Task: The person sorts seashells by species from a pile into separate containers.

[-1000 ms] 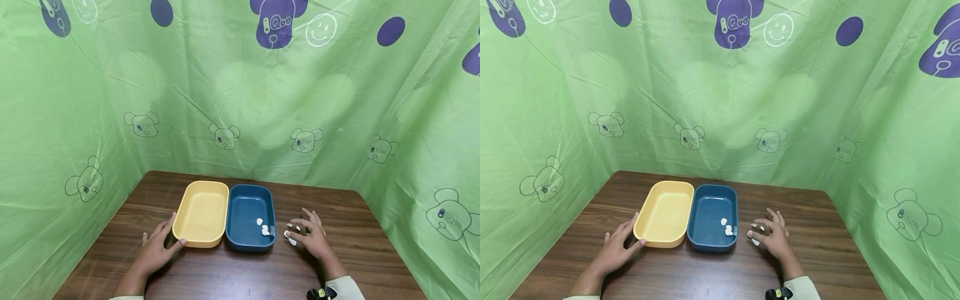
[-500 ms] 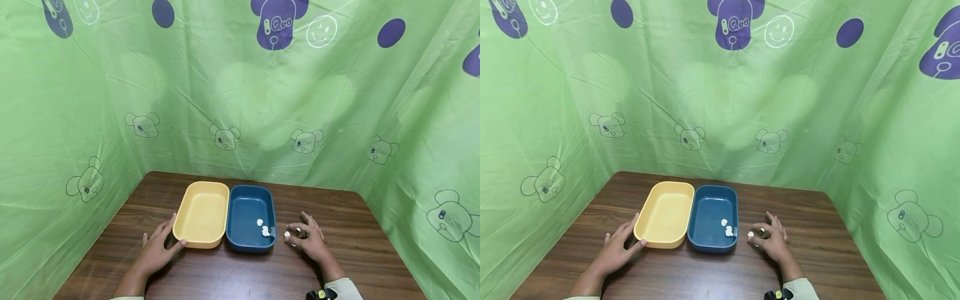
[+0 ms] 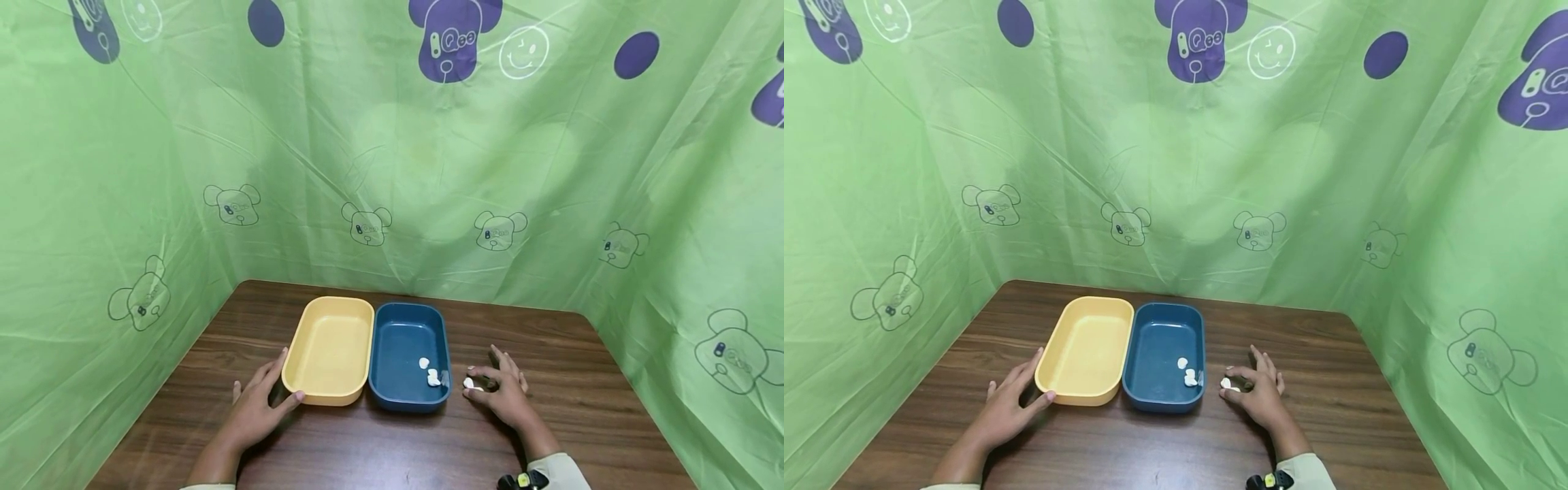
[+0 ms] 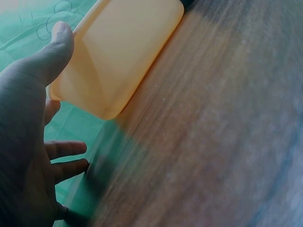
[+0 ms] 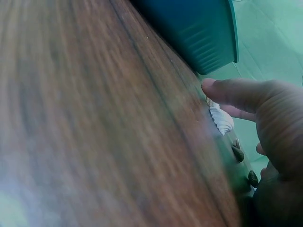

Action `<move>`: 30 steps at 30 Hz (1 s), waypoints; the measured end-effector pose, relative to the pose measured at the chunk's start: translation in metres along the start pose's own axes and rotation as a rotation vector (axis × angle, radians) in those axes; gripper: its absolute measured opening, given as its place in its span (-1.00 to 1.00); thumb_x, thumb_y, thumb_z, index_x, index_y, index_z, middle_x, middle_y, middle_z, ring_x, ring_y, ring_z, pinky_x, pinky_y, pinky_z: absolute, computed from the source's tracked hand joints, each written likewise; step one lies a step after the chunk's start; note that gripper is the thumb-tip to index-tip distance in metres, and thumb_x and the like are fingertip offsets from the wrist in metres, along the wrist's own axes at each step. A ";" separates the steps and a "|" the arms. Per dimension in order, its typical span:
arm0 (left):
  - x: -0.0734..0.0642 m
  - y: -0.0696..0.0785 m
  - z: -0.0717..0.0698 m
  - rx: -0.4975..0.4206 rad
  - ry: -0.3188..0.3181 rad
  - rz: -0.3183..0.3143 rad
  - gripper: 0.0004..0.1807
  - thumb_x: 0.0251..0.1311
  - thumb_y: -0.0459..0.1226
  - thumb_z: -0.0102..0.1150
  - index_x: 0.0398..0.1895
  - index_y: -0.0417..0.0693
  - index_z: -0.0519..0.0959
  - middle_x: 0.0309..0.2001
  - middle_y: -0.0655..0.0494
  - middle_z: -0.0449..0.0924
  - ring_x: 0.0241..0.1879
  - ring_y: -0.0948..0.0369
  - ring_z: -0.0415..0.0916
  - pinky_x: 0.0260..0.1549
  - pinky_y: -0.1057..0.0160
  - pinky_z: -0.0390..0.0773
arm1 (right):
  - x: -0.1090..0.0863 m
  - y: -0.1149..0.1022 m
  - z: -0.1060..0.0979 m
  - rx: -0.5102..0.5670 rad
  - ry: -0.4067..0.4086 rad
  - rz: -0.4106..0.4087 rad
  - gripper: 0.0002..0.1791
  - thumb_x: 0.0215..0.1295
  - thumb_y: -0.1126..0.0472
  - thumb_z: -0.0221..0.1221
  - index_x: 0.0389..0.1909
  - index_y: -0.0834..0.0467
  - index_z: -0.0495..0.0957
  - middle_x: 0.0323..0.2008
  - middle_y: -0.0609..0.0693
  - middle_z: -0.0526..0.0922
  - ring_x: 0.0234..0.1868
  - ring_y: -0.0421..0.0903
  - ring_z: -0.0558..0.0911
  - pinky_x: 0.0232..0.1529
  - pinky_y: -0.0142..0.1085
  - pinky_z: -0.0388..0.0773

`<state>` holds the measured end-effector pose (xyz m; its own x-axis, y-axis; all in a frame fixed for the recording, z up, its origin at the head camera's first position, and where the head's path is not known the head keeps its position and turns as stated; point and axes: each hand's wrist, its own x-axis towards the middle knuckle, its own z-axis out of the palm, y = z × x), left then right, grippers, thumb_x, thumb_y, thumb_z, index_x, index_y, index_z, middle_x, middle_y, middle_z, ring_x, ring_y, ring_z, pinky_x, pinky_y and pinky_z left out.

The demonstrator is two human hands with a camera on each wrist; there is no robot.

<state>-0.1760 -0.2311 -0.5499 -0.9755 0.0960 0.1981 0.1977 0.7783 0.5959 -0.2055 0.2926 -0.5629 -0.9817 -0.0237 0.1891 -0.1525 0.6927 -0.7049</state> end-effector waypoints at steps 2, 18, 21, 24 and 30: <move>0.000 0.000 0.000 0.000 -0.001 0.000 0.08 0.41 0.26 0.33 0.83 0.25 0.00 0.56 -0.26 0.40 0.51 -0.46 0.38 0.32 -0.87 -0.15 | -0.001 0.000 0.001 0.001 0.003 0.000 -0.63 0.05 0.08 0.70 -0.10 -0.01 0.86 0.71 0.39 0.11 0.71 0.59 -0.13 0.46 0.64 -0.37; 0.000 -0.001 0.001 0.006 -0.002 -0.002 0.09 0.41 0.26 0.34 0.83 0.26 -0.01 0.56 -0.30 0.39 0.52 -0.47 0.35 0.33 -0.87 -0.15 | -0.001 -0.001 0.001 -0.005 -0.010 -0.005 -0.77 0.17 0.09 0.63 -0.19 -0.07 0.82 0.71 0.34 0.14 0.71 0.55 -0.09 0.49 0.59 -0.39; 0.000 0.000 0.000 0.009 -0.001 -0.001 0.09 0.40 0.25 0.34 0.83 0.26 -0.01 0.56 -0.29 0.40 0.51 -0.47 0.37 0.33 -0.86 -0.13 | -0.002 -0.001 0.000 -0.005 -0.007 -0.002 -0.77 0.17 0.10 0.63 -0.19 -0.07 0.82 0.71 0.34 0.14 0.71 0.53 -0.07 0.49 0.59 -0.38; -0.001 0.001 -0.001 0.016 0.003 0.004 0.08 0.40 0.24 0.35 0.82 0.24 0.01 0.55 -0.28 0.42 0.48 -0.48 0.41 0.32 -0.86 -0.10 | -0.003 -0.002 0.000 -0.003 0.001 -0.004 -0.76 0.16 0.11 0.63 -0.18 -0.06 0.82 0.70 0.34 0.16 0.70 0.53 -0.04 0.48 0.59 -0.36; -0.001 0.002 -0.001 0.022 0.007 0.006 0.08 0.40 0.24 0.36 0.82 0.23 0.03 0.55 -0.27 0.43 0.48 -0.47 0.42 0.32 -0.87 -0.08 | -0.002 -0.002 0.001 0.011 0.026 -0.007 -0.77 0.20 0.13 0.60 -0.15 -0.05 0.82 0.68 0.34 0.19 0.67 0.51 0.02 0.46 0.57 -0.30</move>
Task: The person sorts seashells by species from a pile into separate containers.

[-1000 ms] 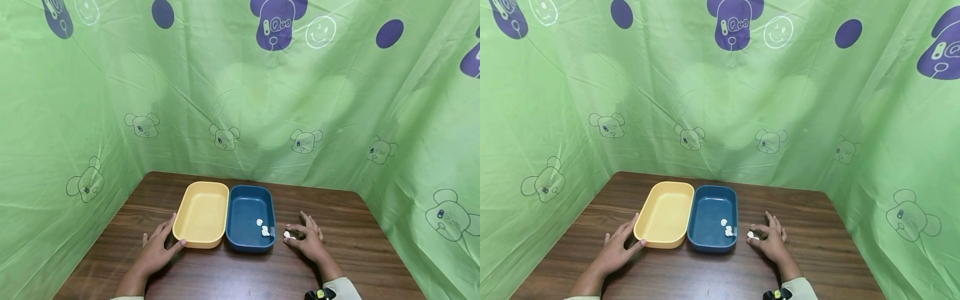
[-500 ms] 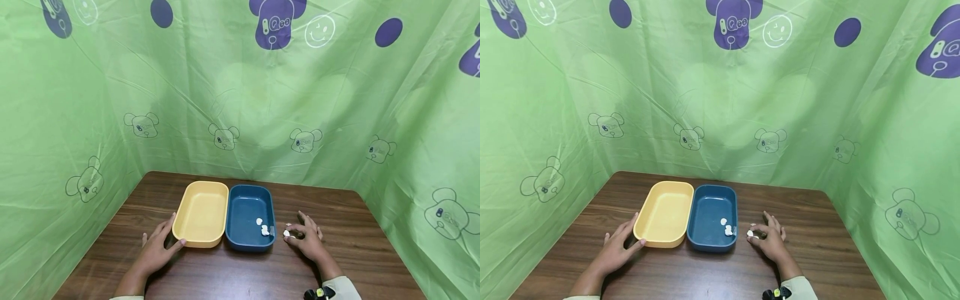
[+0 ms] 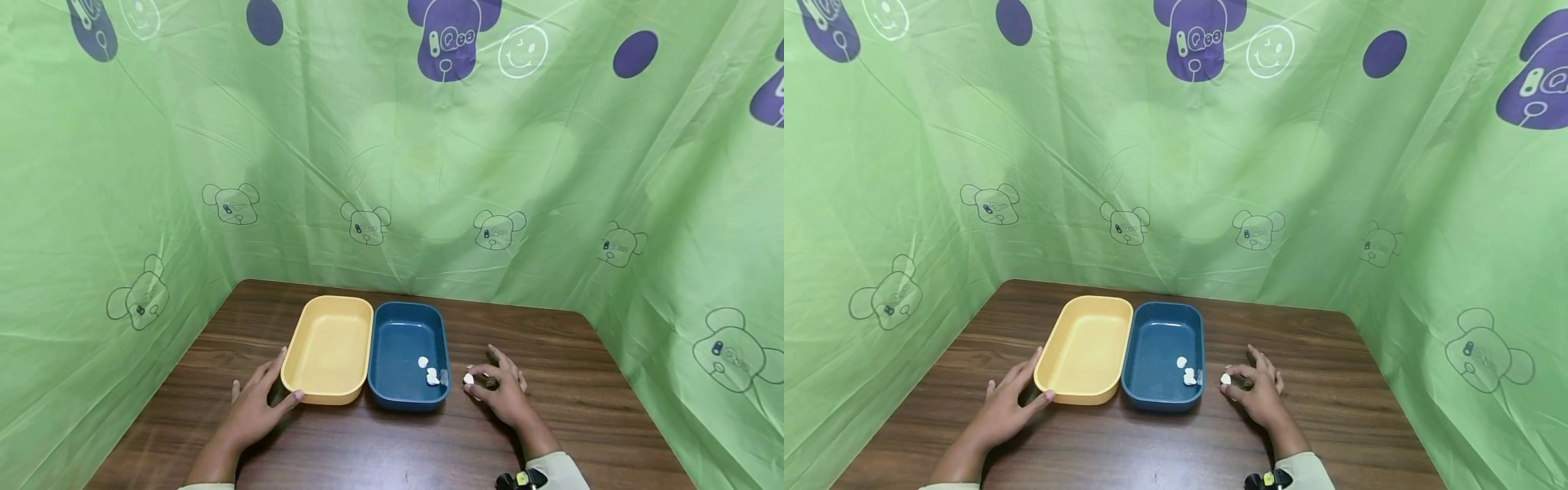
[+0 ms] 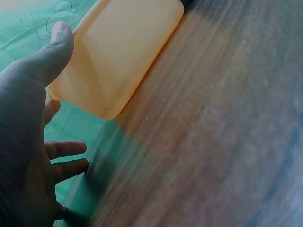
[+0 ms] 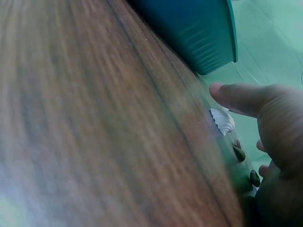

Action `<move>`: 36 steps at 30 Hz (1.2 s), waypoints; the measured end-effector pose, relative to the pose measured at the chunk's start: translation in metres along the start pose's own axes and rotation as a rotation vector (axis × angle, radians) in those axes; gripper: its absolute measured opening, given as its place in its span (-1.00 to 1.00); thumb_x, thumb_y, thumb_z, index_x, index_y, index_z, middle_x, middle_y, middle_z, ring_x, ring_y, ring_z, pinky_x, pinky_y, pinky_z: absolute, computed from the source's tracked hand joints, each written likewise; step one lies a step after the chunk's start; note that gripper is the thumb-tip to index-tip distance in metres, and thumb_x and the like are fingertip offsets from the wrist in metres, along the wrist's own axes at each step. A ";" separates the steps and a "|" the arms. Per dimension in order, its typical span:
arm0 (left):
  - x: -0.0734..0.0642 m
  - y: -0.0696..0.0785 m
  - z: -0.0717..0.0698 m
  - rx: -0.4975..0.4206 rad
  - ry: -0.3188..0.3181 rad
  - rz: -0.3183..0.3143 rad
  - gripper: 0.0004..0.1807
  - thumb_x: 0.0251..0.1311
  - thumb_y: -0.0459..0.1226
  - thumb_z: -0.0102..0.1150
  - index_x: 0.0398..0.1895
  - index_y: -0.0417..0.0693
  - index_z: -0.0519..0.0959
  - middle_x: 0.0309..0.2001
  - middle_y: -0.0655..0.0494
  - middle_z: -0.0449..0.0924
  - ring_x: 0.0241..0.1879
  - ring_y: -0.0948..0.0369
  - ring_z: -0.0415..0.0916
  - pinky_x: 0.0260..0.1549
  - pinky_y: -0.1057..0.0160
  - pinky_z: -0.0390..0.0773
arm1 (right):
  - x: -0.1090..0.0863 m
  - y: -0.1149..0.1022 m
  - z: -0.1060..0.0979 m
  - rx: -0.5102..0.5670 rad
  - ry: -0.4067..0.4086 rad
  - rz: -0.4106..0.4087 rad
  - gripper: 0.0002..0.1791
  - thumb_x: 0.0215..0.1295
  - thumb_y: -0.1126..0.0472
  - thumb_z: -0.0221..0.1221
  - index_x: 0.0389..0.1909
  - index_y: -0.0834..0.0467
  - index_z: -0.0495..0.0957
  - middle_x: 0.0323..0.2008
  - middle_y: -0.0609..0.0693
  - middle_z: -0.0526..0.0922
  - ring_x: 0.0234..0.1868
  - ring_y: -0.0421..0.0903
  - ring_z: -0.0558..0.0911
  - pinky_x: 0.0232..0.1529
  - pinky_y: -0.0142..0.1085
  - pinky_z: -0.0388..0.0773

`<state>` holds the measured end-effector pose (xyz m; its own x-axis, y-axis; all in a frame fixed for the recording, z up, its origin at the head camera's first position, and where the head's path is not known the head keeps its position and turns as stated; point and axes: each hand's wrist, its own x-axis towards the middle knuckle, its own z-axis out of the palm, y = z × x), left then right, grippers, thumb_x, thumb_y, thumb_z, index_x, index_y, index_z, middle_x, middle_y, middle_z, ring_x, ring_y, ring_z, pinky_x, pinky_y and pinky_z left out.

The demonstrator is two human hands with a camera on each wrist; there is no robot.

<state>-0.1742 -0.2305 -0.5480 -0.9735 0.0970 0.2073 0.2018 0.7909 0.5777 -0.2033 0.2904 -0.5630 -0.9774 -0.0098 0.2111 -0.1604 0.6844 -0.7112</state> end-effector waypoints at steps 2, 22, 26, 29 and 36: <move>0.000 0.000 0.000 -0.002 -0.003 -0.002 0.08 0.40 0.24 0.35 0.82 0.24 0.01 0.56 -0.27 0.42 0.49 -0.46 0.41 0.32 -0.86 -0.09 | 0.000 0.000 0.000 0.010 0.001 0.003 -0.78 0.22 0.13 0.59 -0.14 -0.04 0.81 0.68 0.34 0.18 0.67 0.51 0.02 0.46 0.55 -0.30; 0.000 0.001 -0.001 -0.018 -0.012 -0.011 0.09 0.41 0.27 0.33 0.83 0.26 -0.01 0.57 -0.28 0.39 0.51 -0.45 0.39 0.33 -0.86 -0.15 | 0.004 -0.003 -0.010 0.050 0.078 0.028 -0.75 0.29 0.05 0.56 -0.07 -0.01 0.80 0.69 0.28 0.18 0.69 0.50 -0.01 0.41 0.57 -0.11; -0.001 0.000 -0.001 -0.017 -0.018 -0.020 0.09 0.41 0.27 0.32 0.83 0.27 -0.03 0.58 -0.29 0.38 0.51 -0.48 0.37 0.34 -0.87 -0.16 | 0.006 -0.009 -0.010 0.033 0.114 0.022 -0.76 0.29 0.06 0.57 -0.08 -0.02 0.80 0.67 0.27 0.22 0.67 0.48 0.02 0.38 0.54 -0.09; -0.001 0.000 -0.001 -0.017 -0.026 -0.026 0.10 0.41 0.29 0.31 0.83 0.29 -0.05 0.59 -0.30 0.36 0.52 -0.47 0.37 0.34 -0.86 -0.17 | 0.010 -0.016 -0.011 0.038 0.149 0.017 -0.77 0.28 0.09 0.57 -0.11 0.01 0.80 0.64 0.27 0.26 0.66 0.46 0.04 0.36 0.54 -0.12; 0.000 0.000 0.000 -0.017 -0.035 -0.029 0.09 0.42 0.28 0.29 0.84 0.29 -0.07 0.59 -0.31 0.35 0.52 -0.46 0.38 0.35 -0.86 -0.19 | 0.016 -0.031 -0.015 0.048 0.193 0.011 -0.78 0.29 0.15 0.56 -0.11 0.06 0.78 0.59 0.25 0.33 0.65 0.39 0.07 0.37 0.49 -0.13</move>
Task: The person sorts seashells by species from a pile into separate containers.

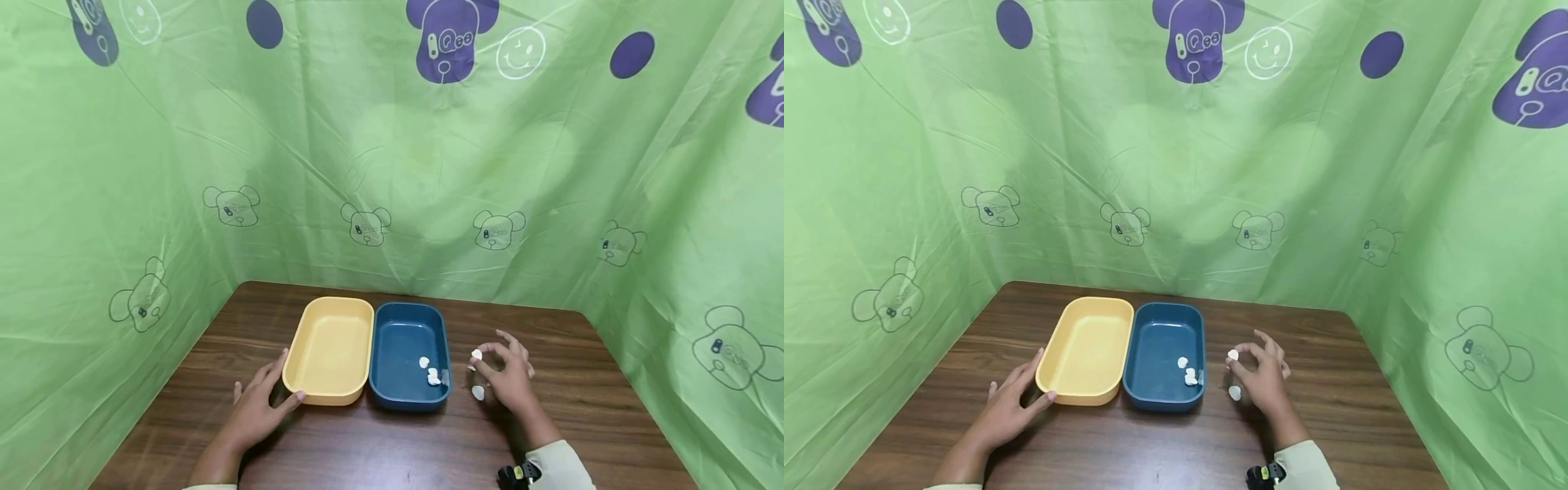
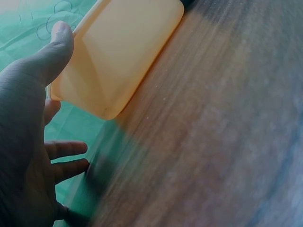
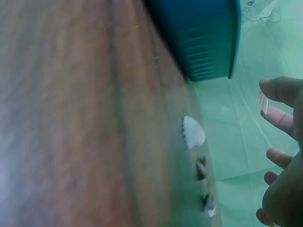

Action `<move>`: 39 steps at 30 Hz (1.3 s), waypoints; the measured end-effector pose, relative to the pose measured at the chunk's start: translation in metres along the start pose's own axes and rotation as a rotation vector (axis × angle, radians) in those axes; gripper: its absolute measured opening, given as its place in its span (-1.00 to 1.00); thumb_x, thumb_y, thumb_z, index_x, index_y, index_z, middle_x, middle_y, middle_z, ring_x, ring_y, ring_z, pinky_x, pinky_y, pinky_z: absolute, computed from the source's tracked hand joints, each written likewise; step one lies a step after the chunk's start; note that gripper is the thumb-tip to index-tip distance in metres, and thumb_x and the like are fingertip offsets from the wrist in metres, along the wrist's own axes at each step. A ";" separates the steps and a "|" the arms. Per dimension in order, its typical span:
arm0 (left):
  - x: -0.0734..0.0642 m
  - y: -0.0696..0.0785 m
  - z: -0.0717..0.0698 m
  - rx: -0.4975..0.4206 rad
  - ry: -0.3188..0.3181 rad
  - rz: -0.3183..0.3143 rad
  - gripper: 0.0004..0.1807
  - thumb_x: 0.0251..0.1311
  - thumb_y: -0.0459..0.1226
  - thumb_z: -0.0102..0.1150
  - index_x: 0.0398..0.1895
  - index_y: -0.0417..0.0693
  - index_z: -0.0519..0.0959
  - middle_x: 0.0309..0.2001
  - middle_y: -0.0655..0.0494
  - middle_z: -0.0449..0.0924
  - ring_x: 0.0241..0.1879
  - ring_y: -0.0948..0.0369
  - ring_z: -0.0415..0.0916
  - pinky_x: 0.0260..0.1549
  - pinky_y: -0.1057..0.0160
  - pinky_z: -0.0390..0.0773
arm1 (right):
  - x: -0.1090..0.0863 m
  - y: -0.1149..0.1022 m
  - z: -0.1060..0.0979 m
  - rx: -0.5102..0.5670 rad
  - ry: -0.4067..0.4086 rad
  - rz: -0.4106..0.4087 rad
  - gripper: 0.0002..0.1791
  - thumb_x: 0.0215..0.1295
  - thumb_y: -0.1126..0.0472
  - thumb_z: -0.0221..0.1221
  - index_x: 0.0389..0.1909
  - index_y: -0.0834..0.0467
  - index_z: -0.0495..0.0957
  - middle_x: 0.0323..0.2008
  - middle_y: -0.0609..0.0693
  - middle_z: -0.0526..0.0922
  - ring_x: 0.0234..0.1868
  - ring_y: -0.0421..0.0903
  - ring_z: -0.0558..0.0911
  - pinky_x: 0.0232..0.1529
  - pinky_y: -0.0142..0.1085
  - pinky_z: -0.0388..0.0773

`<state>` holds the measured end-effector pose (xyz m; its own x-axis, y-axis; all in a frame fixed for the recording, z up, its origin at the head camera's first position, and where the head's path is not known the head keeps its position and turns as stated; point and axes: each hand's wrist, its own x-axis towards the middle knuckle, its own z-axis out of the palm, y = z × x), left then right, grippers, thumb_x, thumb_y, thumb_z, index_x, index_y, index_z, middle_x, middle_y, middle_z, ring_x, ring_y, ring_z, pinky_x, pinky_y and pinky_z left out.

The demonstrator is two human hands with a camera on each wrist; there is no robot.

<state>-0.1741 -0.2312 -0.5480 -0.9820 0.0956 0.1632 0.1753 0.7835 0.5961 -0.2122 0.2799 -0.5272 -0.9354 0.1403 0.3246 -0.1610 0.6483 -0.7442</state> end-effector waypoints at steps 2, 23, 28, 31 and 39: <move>0.000 0.000 0.000 0.001 0.001 0.001 0.09 0.43 0.28 0.29 0.83 0.28 -0.06 0.59 -0.31 0.35 0.52 -0.46 0.38 0.35 -0.86 -0.18 | 0.002 -0.006 0.000 0.009 -0.001 -0.006 -0.78 0.29 0.15 0.56 -0.11 0.07 0.77 0.58 0.24 0.34 0.64 0.38 0.08 0.38 0.47 -0.12; -0.002 0.002 -0.003 0.003 0.001 0.010 0.07 0.43 0.25 0.31 0.83 0.22 -0.01 0.58 -0.30 0.38 0.50 -0.43 0.42 0.33 -0.87 -0.14 | 0.012 -0.048 0.029 0.099 -0.082 -0.076 -0.82 0.30 0.14 0.55 -0.13 -0.03 0.78 0.55 0.18 0.41 0.63 0.36 0.12 0.38 0.48 -0.07; -0.002 0.002 -0.002 0.008 0.001 0.014 0.07 0.43 0.24 0.31 0.83 0.22 -0.01 0.58 -0.30 0.39 0.49 -0.44 0.43 0.32 -0.87 -0.14 | 0.011 -0.052 0.034 0.092 -0.128 -0.072 -0.81 0.29 0.15 0.55 -0.12 -0.06 0.79 0.56 0.16 0.39 0.64 0.33 0.13 0.40 0.43 -0.05; -0.001 0.001 -0.001 0.006 0.005 0.017 0.07 0.43 0.24 0.31 0.83 0.23 -0.01 0.58 -0.30 0.38 0.50 -0.43 0.42 0.33 -0.88 -0.15 | 0.011 -0.054 0.036 0.094 -0.151 -0.066 -0.80 0.29 0.14 0.56 -0.10 -0.07 0.80 0.57 0.17 0.38 0.64 0.31 0.11 0.42 0.41 -0.07; -0.001 0.002 -0.002 0.000 0.011 0.018 0.08 0.43 0.24 0.32 0.83 0.22 -0.01 0.57 -0.29 0.39 0.49 -0.43 0.43 0.33 -0.87 -0.14 | 0.010 -0.062 0.042 0.107 -0.179 -0.084 -0.79 0.30 0.11 0.56 -0.09 -0.09 0.81 0.57 0.16 0.39 0.64 0.30 0.11 0.41 0.40 -0.08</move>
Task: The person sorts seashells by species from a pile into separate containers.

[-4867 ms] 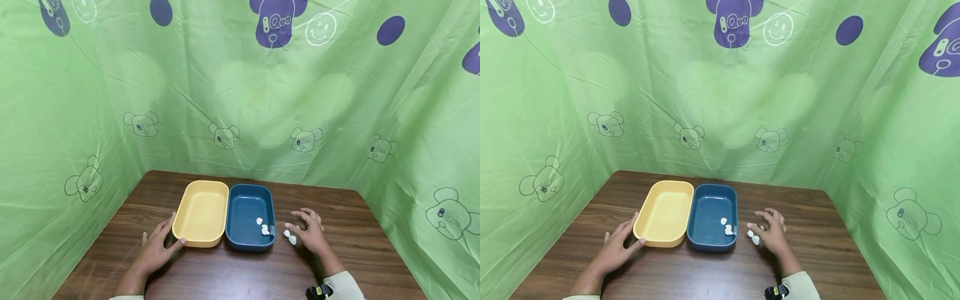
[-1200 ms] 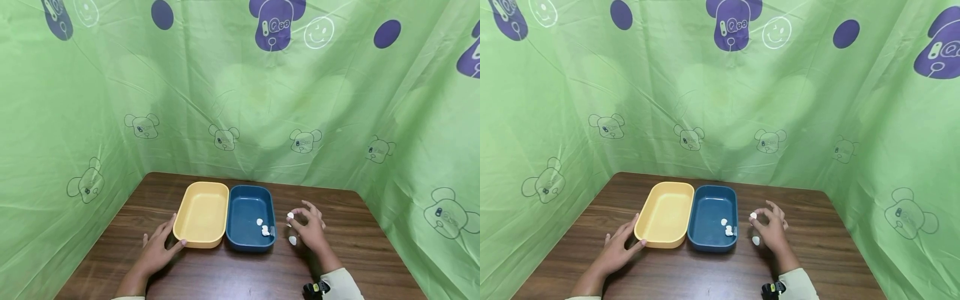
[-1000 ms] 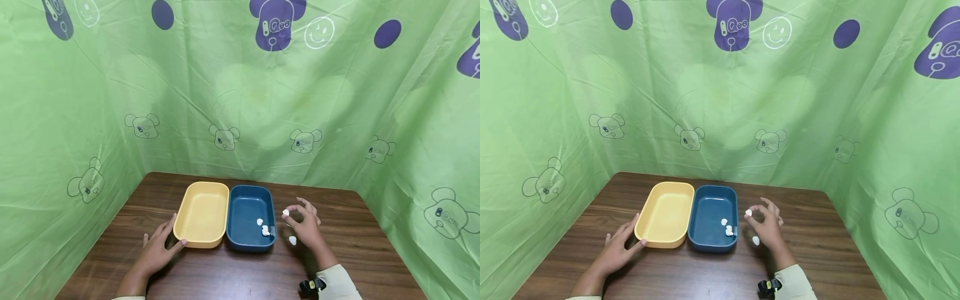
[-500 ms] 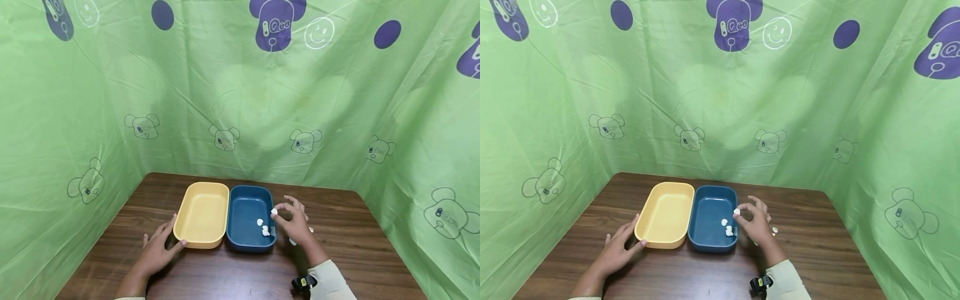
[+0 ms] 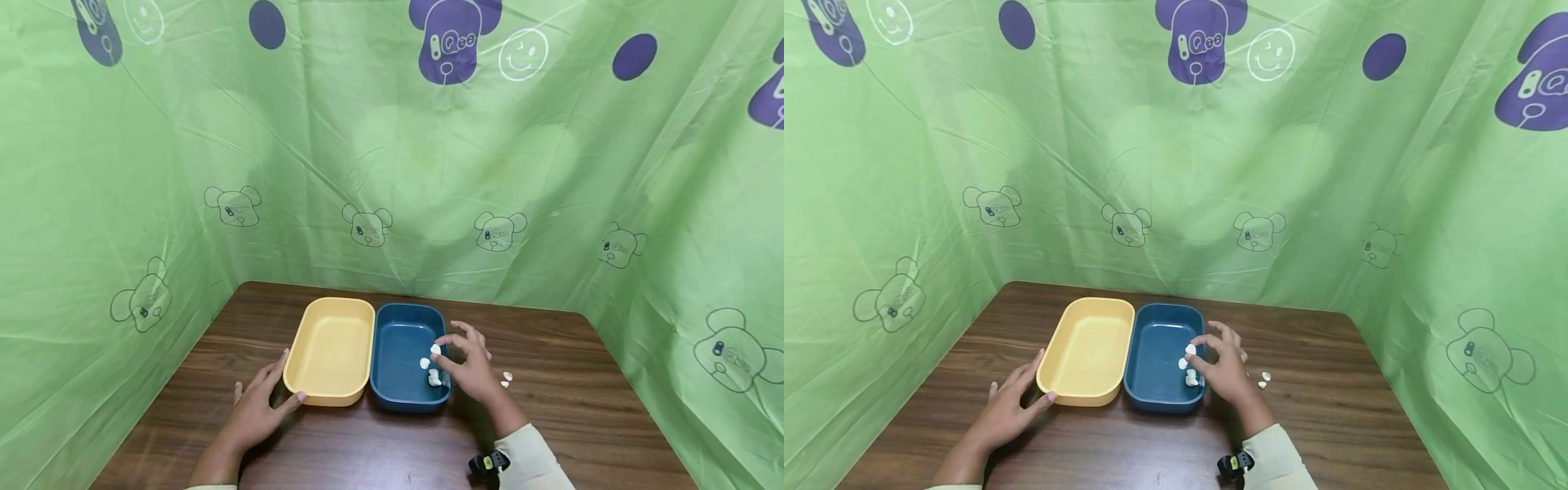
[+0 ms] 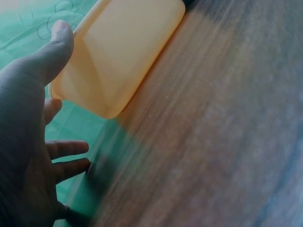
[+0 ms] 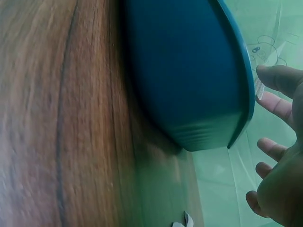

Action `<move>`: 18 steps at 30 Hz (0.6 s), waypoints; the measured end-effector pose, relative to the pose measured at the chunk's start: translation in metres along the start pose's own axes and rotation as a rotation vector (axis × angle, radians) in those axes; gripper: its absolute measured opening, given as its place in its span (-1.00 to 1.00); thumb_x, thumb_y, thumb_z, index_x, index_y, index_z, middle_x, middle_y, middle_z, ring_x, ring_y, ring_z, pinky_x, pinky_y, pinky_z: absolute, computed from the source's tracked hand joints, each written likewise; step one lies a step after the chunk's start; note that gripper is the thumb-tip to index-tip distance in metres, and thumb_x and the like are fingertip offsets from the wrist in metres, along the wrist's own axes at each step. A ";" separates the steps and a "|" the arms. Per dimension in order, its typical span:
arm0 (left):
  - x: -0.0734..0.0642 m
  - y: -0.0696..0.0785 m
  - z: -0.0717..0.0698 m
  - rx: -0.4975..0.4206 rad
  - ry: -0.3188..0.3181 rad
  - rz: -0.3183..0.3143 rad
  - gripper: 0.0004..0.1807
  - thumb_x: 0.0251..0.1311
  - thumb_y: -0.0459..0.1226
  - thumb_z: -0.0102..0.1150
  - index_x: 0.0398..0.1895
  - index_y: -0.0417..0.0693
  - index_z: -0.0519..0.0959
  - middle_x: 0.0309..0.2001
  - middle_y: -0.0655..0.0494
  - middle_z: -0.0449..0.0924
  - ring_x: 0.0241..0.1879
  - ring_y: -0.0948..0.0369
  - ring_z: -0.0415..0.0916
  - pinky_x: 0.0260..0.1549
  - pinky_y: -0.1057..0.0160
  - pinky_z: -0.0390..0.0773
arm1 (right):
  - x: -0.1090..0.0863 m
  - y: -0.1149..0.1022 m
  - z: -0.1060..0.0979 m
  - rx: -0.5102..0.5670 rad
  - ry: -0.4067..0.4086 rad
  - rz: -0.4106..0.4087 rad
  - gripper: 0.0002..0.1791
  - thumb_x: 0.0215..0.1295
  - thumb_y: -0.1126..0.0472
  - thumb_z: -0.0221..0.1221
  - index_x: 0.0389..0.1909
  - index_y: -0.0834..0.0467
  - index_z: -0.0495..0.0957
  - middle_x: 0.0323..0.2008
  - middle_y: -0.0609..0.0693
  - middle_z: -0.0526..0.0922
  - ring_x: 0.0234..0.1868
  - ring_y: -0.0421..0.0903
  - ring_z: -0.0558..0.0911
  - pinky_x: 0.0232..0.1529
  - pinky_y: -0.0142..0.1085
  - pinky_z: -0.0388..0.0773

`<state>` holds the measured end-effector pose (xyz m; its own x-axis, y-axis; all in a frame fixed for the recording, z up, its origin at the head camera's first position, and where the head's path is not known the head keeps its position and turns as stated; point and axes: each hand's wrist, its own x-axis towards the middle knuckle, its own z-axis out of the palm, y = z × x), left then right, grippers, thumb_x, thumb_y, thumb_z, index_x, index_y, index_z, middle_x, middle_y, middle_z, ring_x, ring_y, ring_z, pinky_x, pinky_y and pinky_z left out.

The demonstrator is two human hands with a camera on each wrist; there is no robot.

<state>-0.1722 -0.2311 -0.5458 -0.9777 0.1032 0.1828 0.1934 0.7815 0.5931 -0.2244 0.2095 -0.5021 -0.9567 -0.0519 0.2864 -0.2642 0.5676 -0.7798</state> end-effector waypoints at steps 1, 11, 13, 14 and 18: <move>0.000 0.000 0.000 0.000 0.002 0.001 0.08 0.42 0.24 0.33 0.83 0.22 0.00 0.57 -0.29 0.40 0.49 -0.43 0.43 0.33 -0.87 -0.13 | 0.000 -0.001 0.001 0.000 -0.002 -0.003 -0.79 0.29 0.11 0.56 -0.09 -0.09 0.81 0.57 0.18 0.39 0.64 0.31 0.11 0.41 0.40 -0.07; 0.001 0.000 0.000 -0.005 -0.001 -0.001 0.08 0.42 0.25 0.32 0.83 0.24 -0.01 0.57 -0.29 0.39 0.49 -0.43 0.43 0.33 -0.87 -0.14 | 0.001 -0.005 0.008 -0.002 -0.028 0.011 -0.74 0.33 0.12 0.54 0.02 -0.06 0.80 0.59 0.23 0.36 0.64 0.29 0.12 0.43 0.40 -0.07; 0.001 0.001 -0.001 -0.001 -0.003 -0.001 0.07 0.42 0.25 0.32 0.83 0.23 0.00 0.57 -0.29 0.39 0.49 -0.43 0.43 0.33 -0.87 -0.14 | 0.000 -0.005 0.008 -0.001 -0.031 0.013 -0.71 0.36 0.10 0.52 0.06 -0.05 0.80 0.59 0.23 0.36 0.64 0.30 0.12 0.42 0.42 -0.06; 0.001 0.001 -0.001 0.002 -0.004 0.000 0.07 0.42 0.25 0.32 0.83 0.22 0.00 0.57 -0.28 0.39 0.49 -0.42 0.44 0.33 -0.87 -0.13 | 0.000 -0.005 0.008 -0.002 -0.031 0.013 -0.71 0.37 0.09 0.51 0.08 -0.05 0.79 0.59 0.23 0.36 0.63 0.30 0.12 0.41 0.42 -0.05; 0.000 0.002 -0.002 0.004 -0.007 0.003 0.07 0.42 0.23 0.33 0.82 0.20 0.02 0.57 -0.29 0.40 0.48 -0.41 0.45 0.32 -0.87 -0.13 | -0.002 -0.005 0.007 0.000 -0.024 0.004 -0.72 0.42 0.03 0.48 0.08 -0.04 0.79 0.59 0.24 0.36 0.63 0.33 0.14 0.38 0.43 -0.03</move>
<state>-0.1711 -0.2306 -0.5429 -0.9777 0.1097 0.1792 0.1960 0.7837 0.5894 -0.2223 0.2008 -0.5031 -0.9604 -0.0696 0.2696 -0.2604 0.5676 -0.7811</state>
